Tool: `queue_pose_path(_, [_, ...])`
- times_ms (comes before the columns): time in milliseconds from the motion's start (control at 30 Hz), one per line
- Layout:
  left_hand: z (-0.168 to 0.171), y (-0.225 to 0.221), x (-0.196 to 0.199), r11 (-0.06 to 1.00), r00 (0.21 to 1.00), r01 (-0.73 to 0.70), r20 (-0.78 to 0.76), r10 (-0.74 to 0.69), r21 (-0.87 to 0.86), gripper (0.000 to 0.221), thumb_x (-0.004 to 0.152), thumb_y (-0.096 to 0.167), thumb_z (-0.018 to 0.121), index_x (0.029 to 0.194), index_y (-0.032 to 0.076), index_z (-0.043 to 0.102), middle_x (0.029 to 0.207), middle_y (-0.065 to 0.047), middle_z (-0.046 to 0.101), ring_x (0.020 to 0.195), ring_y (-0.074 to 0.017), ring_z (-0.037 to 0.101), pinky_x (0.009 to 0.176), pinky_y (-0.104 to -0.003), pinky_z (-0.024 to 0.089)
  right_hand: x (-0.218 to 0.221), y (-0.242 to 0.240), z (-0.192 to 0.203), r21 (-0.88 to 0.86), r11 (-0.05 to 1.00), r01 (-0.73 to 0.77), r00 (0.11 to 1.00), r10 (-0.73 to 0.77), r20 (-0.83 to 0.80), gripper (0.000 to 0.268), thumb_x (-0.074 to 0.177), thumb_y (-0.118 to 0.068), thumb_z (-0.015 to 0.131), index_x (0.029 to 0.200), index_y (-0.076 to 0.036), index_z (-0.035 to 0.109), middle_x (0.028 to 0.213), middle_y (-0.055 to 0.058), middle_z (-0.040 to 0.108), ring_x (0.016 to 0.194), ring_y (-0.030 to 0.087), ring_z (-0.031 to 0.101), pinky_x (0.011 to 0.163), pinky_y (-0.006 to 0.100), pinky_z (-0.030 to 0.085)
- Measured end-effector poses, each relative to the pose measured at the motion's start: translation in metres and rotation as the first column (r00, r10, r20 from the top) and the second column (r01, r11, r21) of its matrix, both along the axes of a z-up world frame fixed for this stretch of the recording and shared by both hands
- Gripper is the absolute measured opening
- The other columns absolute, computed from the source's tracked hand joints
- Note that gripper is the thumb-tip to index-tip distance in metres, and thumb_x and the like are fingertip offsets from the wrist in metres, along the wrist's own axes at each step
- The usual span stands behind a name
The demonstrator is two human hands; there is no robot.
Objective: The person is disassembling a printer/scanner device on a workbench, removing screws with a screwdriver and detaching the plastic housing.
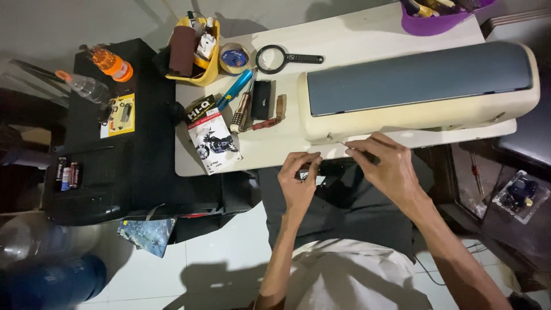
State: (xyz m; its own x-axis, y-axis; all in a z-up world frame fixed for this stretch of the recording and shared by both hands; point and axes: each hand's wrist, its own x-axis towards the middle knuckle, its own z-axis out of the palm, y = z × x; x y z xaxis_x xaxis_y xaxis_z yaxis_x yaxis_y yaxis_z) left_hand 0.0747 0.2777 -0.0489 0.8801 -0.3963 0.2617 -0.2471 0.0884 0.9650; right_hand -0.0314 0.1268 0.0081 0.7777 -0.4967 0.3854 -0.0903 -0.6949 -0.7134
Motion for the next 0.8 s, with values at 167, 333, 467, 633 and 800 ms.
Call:
queue_pose_path(167, [0.004,-0.003,0.014,0.995,0.943,-0.102,0.319,0.094,0.009,0.021,0.085,0.001,0.084,0.103,0.012,0.082,0.09,-0.001,0.07,0.081,-0.0163,0.072,0.071,-0.03,0.058,0.009,-0.009,-0.004,-0.229,0.973,-0.026,0.999,0.036,0.037,0.013,0.09,0.0,0.079,0.098,-0.009,0.083,0.078,0.006,0.069,0.073,0.023,0.071,0.067,0.03,0.057])
queue_pose_path(333, [0.01,-0.011,0.017,0.998,0.909,-0.053,0.414,0.042,0.015,0.03,0.09,0.003,0.08,0.118,0.015,0.077,0.097,0.002,0.066,0.085,-0.0143,0.07,0.076,-0.029,0.056,0.011,-0.013,-0.008,-0.284,0.956,-0.068,0.997,0.074,0.013,0.014,0.093,-0.001,0.075,0.099,-0.012,0.082,0.078,0.006,0.067,0.072,0.024,0.069,0.066,0.031,0.058])
queue_pose_path(467, [0.022,-0.017,0.02,0.998,0.869,-0.011,0.495,-0.019,0.057,0.024,0.091,0.003,0.08,0.112,0.014,0.076,0.095,0.0,0.064,0.077,-0.0192,0.069,0.069,-0.032,0.057,0.015,-0.013,-0.008,-0.229,0.969,-0.092,0.995,0.095,0.002,0.013,0.094,-0.001,0.074,0.1,-0.01,0.081,0.078,0.008,0.065,0.072,0.024,0.07,0.064,0.032,0.058])
queue_pose_path(633, [0.016,-0.022,0.027,0.996,0.833,-0.021,0.553,-0.029,0.083,0.025,0.09,0.002,0.079,0.111,0.014,0.076,0.096,0.001,0.065,0.074,-0.0178,0.069,0.067,-0.03,0.057,0.019,-0.012,-0.007,-0.211,0.974,-0.088,0.996,0.089,-0.007,0.011,0.095,-0.002,0.074,0.099,-0.01,0.081,0.078,0.007,0.064,0.068,0.023,0.069,0.061,0.03,0.056])
queue_pose_path(800, [0.006,-0.021,0.038,0.995,0.82,-0.054,0.572,-0.003,0.082,0.027,0.087,0.003,0.082,0.112,0.014,0.077,0.095,0.0,0.065,0.074,-0.0194,0.068,0.066,-0.031,0.058,0.018,-0.018,-0.012,-0.264,0.957,-0.117,0.993,0.106,-0.059,0.011,0.097,-0.007,0.07,0.098,-0.014,0.08,0.08,0.003,0.061,0.069,0.023,0.068,0.058,0.031,0.056])
